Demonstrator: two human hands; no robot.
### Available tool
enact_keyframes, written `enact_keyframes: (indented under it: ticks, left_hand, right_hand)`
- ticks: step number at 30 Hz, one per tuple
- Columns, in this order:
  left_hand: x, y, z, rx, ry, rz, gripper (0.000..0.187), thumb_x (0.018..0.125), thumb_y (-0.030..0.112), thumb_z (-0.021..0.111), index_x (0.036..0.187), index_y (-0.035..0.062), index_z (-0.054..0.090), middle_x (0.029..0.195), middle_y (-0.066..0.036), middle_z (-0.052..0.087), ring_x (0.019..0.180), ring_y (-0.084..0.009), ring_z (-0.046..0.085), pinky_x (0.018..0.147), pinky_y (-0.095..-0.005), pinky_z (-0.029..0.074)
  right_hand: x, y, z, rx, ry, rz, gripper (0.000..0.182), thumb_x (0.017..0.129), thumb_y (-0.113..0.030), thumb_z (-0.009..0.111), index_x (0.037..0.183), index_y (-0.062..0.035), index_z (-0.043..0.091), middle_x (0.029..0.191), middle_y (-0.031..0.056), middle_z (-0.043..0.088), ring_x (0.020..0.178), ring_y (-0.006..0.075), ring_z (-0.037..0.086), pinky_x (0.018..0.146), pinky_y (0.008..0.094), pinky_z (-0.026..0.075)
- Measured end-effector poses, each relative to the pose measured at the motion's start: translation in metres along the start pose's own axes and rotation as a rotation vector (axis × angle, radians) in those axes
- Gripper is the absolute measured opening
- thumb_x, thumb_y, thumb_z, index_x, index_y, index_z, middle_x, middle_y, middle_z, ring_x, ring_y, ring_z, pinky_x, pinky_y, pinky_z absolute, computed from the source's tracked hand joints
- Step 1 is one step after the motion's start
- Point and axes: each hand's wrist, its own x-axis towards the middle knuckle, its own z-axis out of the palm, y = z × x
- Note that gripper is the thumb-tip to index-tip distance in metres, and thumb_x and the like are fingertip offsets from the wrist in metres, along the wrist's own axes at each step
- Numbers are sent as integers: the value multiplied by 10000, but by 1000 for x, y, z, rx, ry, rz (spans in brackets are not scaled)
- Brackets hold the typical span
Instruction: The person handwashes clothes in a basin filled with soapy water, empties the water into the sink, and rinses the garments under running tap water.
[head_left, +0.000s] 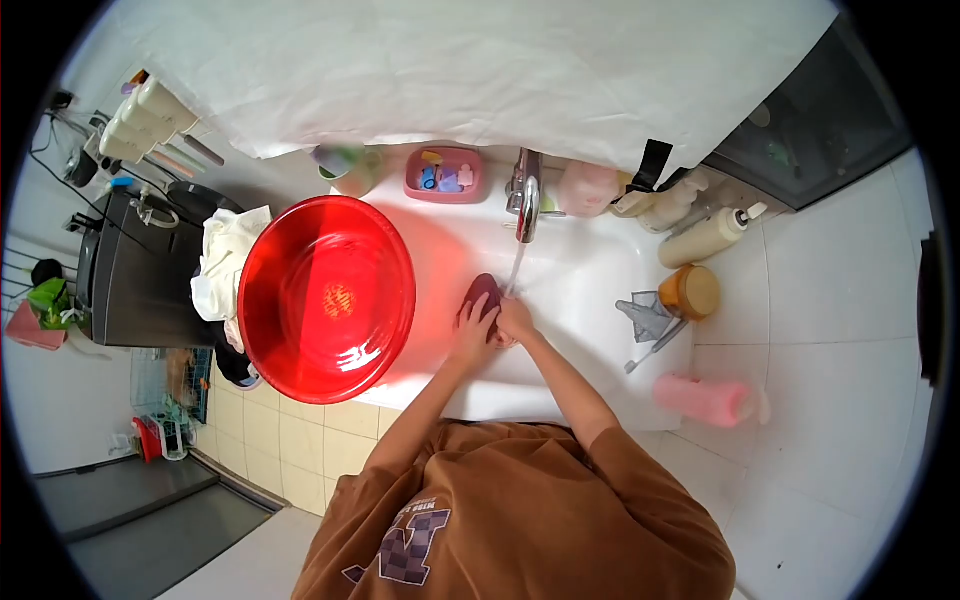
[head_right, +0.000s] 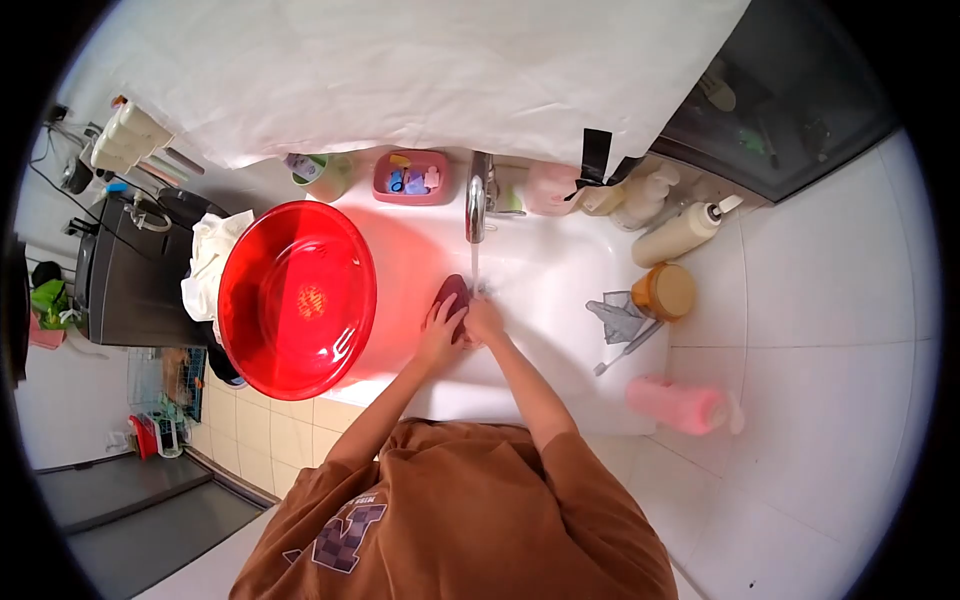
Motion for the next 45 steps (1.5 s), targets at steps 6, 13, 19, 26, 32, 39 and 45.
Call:
enact_keyframes:
  ticks: [6,13,19,26,32,39,45]
  left_hand:
    - [1,-8,7,-101,-50,-95,569,592,127,657,1117,114,438,1275,-136,242,1047,-371,374,846,-438,362]
    - [1,-25,12,-319,-73,-354,519,568,27,639,1031,87,410,1144,-199,286,1003,-383,378,844,-397,358]
    - [-2,-30,11,-411,-24,-341,476,589,-46,582,1000,77,377,1051,-194,304,857,-360,449,740,-383,410]
    - [-5,-33,1,-257,-95,-407,396,616,13,591,949,77,386,984,-197,364,870,-376,455,742,-404,406]
    - [-6,-40,-16,-297,-69,-513,230,684,71,509,890,61,408,942,-171,387,746,-343,490,689,-404,419]
    - [19,-47,-20,-506,154,-488,306,697,-43,347,979,14,450,973,-176,508,884,-331,504,793,-373,401]
    - [33,-37,19,-1005,69,-846,332,682,-13,359,1002,-35,446,942,-146,511,889,-212,515,767,-300,426]
  right_hand:
    - [-10,-9,14,-106,291,3,349,732,-134,473,1062,-24,490,1128,119,468,974,273,481,813,346,409]
    - [-24,-9,10,-123,333,-9,382,757,-212,446,1076,-7,495,1186,124,431,1053,247,426,853,322,374]
    - [-37,-12,-8,-287,348,-212,382,799,-214,403,1110,2,452,1118,164,460,1010,298,463,829,341,403]
    - [-54,-10,-18,-174,222,-275,484,773,-391,386,892,33,588,1070,115,511,1082,274,374,934,357,287]
    - [-89,-2,-45,36,181,-211,346,758,-322,447,832,-8,572,925,108,558,851,287,506,751,373,410]
    - [-51,86,-38,46,373,296,236,707,-253,550,726,-17,556,722,145,563,659,304,545,597,356,449]
    - [-48,52,-47,-6,412,-78,326,605,-117,611,916,-34,559,881,119,561,895,277,500,777,363,389]
